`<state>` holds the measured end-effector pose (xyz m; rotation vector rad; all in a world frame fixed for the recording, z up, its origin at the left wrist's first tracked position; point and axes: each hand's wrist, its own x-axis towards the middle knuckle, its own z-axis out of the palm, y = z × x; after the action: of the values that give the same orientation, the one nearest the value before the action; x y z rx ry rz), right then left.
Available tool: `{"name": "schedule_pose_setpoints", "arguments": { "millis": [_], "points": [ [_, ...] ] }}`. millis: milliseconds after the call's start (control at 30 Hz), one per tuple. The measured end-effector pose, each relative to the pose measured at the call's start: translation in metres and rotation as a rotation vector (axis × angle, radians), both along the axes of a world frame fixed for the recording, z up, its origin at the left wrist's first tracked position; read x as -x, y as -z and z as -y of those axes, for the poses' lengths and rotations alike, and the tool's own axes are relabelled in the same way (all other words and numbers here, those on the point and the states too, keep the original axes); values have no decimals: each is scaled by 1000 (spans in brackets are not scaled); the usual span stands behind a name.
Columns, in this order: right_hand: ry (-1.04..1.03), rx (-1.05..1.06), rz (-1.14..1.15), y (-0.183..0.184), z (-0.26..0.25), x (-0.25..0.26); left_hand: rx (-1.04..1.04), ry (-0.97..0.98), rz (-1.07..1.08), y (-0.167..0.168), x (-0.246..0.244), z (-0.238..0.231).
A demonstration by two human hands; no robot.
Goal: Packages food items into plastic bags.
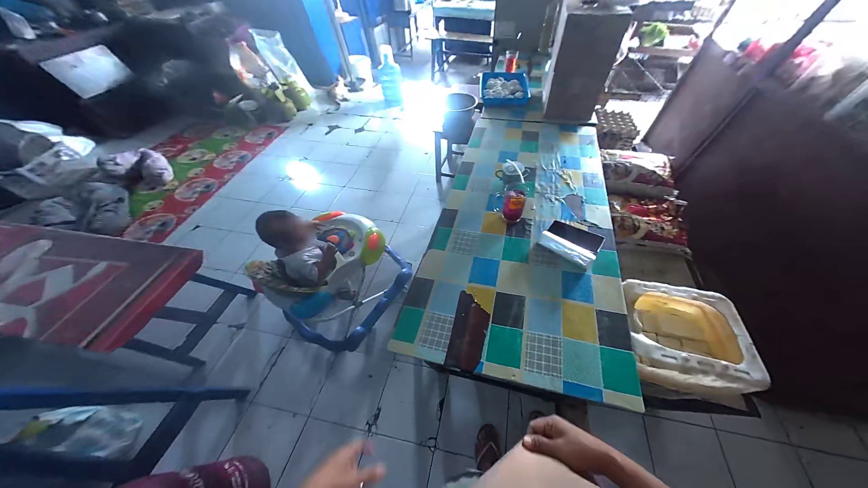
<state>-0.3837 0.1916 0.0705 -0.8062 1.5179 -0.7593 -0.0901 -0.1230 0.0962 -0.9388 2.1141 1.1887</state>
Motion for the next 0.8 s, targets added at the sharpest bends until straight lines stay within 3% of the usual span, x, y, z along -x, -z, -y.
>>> {"name": "schedule_pose_setpoints", "arguments": {
  "millis": [67, 133, 300, 433, 500, 600, 667, 733, 800],
  "points": [
    [81, -15, -333, 11, 5, 15, -99, -176, -311, -36, 55, 20],
    [198, 89, -508, -4, 21, 30, -183, -332, -612, -66, 112, 7],
    [569, 352, -250, -89, 86, 38, -319, -531, -991, -59, 198, -57],
    [405, 297, -392, -86, 97, 54, -517, -587, -1101, -57, 218, -87],
    [405, 272, -356, -75, 92, 69, -412, -474, -1131, -54, 223, -87],
    [578, 360, -130, -80, 79, 76, 239, -80, -1062, -44, 232, -87],
    [650, 439, -48, -80, 69, 79, 507, 15, -824, -41, 244, -96],
    [628, 526, -154, -70, 60, 87, 556, 23, -553, -45, 263, -106],
    [541, 446, -497, -61, 54, 94, 489, 83, -352, -54, 283, -116]
  ]
}}
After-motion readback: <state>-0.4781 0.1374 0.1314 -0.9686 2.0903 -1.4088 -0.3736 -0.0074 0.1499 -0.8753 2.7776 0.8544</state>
